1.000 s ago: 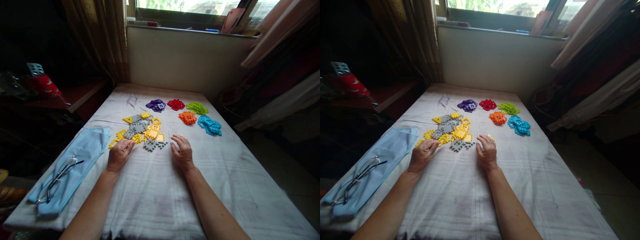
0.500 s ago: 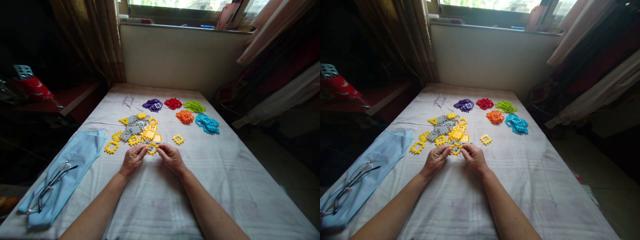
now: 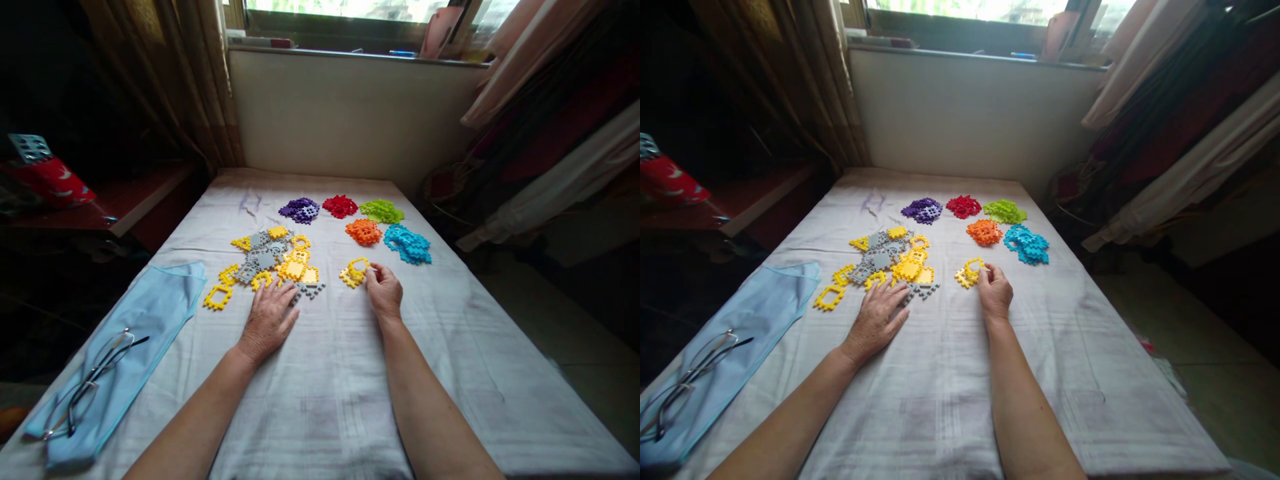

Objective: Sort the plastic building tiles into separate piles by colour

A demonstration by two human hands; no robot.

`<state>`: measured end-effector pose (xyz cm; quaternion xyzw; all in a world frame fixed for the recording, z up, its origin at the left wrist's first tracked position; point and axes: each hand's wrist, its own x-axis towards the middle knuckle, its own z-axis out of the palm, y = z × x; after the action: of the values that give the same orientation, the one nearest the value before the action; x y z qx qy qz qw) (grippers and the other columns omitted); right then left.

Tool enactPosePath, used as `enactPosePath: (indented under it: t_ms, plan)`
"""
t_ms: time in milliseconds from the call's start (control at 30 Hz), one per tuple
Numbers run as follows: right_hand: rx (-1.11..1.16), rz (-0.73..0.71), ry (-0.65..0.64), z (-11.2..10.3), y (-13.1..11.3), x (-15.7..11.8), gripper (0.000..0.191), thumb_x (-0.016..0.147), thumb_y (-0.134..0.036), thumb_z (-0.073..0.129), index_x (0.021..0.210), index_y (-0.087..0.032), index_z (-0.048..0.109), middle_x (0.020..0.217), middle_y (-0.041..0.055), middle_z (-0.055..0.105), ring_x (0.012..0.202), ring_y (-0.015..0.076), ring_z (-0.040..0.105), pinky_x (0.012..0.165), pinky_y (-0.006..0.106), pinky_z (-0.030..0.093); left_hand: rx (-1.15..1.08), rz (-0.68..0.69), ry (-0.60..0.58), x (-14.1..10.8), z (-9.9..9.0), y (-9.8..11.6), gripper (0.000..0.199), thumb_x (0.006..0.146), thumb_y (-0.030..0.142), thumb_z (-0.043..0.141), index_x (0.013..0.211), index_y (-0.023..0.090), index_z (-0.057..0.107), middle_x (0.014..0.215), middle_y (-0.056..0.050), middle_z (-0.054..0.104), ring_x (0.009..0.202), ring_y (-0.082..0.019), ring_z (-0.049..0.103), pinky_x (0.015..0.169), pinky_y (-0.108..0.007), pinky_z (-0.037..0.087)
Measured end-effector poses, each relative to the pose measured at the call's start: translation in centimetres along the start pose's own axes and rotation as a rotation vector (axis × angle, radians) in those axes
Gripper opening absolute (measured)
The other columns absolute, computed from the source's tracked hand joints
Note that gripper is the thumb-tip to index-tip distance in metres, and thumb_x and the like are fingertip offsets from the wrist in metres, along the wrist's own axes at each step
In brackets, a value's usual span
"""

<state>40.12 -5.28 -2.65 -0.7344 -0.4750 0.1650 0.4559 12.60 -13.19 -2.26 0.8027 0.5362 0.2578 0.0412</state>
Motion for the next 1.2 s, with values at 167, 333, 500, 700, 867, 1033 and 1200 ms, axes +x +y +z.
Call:
enactPosePath:
  t_ms: [167, 333, 500, 700, 867, 1033, 1200]
  plan:
    - [-0.043, -0.037, 0.027, 0.0, 0.3, 0.2, 0.046, 0.077, -0.046, 0.052, 0.106, -0.016, 0.072, 0.086, 0.0082, 0.075, 0.068, 0.0196, 0.066, 0.065, 0.03, 0.05, 0.014, 0.025, -0.022, -0.3, -0.2, 0.0, 0.039, 0.092, 0.033, 0.054, 0.13, 0.026, 0.063, 0.139, -0.009, 0.061, 0.137, -0.031, 0.046, 0.118, -0.06, 0.027]
    - [-0.026, -0.075, 0.029, -0.3, 0.2, -0.4, 0.048, 0.077, -0.043, 0.049, 0.107, -0.015, 0.072, 0.083, 0.0073, 0.074, 0.064, 0.0185, 0.064, 0.063, 0.03, 0.05, -0.021, 0.041, -0.021, -0.5, -0.4, -0.1, 0.035, 0.092, 0.032, 0.054, 0.125, 0.026, 0.065, 0.136, -0.008, 0.064, 0.132, -0.029, 0.051, 0.116, -0.059, 0.03]
    - [0.033, -0.23, -0.08, 0.1, -1.6, -1.9, 0.04, 0.083, -0.043, 0.048, 0.099, -0.018, 0.074, 0.092, 0.0088, 0.076, 0.071, 0.0192, 0.066, 0.072, 0.031, 0.053, -0.051, 0.047, 0.007, -0.3, -0.6, 0.1, 0.029, 0.093, 0.029, 0.053, 0.117, 0.027, 0.069, 0.126, -0.007, 0.069, 0.124, -0.027, 0.057, 0.114, -0.056, 0.033]
    - [-0.088, -0.467, -0.299, 2.2, -5.0, -3.2, 0.027, 0.087, -0.03, 0.052, 0.1, -0.023, 0.074, 0.098, 0.0058, 0.075, 0.083, 0.0191, 0.068, 0.081, 0.032, 0.054, -0.082, 0.066, 0.046, -0.1, -1.3, -0.1, 0.021, 0.093, 0.026, 0.054, 0.105, 0.027, 0.071, 0.114, -0.005, 0.073, 0.111, -0.023, 0.063, 0.108, -0.05, 0.04]
    - [-0.25, -0.646, -0.412, 4.5, -7.8, -3.9, 0.035, 0.083, -0.029, 0.065, 0.117, -0.022, 0.07, 0.118, 0.0086, 0.071, 0.11, 0.025, 0.063, 0.098, 0.038, 0.048, -0.067, 0.02, 0.043, -0.3, -2.1, -0.2, 0.018, 0.094, 0.028, 0.052, 0.094, 0.026, 0.07, 0.103, -0.003, 0.075, 0.099, -0.021, 0.066, 0.108, -0.049, 0.038]
    - [-0.36, -0.649, -0.485, 5.9, -9.2, -4.8, 0.036, 0.084, -0.034, 0.067, 0.118, -0.021, 0.069, 0.122, 0.0105, 0.069, 0.113, 0.0273, 0.06, 0.097, 0.041, 0.045, -0.043, 0.013, 0.046, -0.3, -2.4, 0.1, 0.015, 0.094, 0.029, 0.054, 0.089, 0.025, 0.068, 0.098, -0.002, 0.074, 0.094, -0.02, 0.065, 0.108, -0.048, 0.037]
    - [-0.347, -0.645, -0.475, 6.6, -9.0, -5.0, 0.031, 0.086, -0.033, 0.065, 0.114, -0.022, 0.07, 0.117, 0.0095, 0.071, 0.111, 0.0265, 0.06, 0.095, 0.038, 0.043, -0.059, 0.011, 0.057, -0.2, -2.3, 0.0, 0.015, 0.094, 0.029, 0.055, 0.088, 0.025, 0.067, 0.097, -0.001, 0.073, 0.093, -0.019, 0.065, 0.104, -0.045, 0.039]
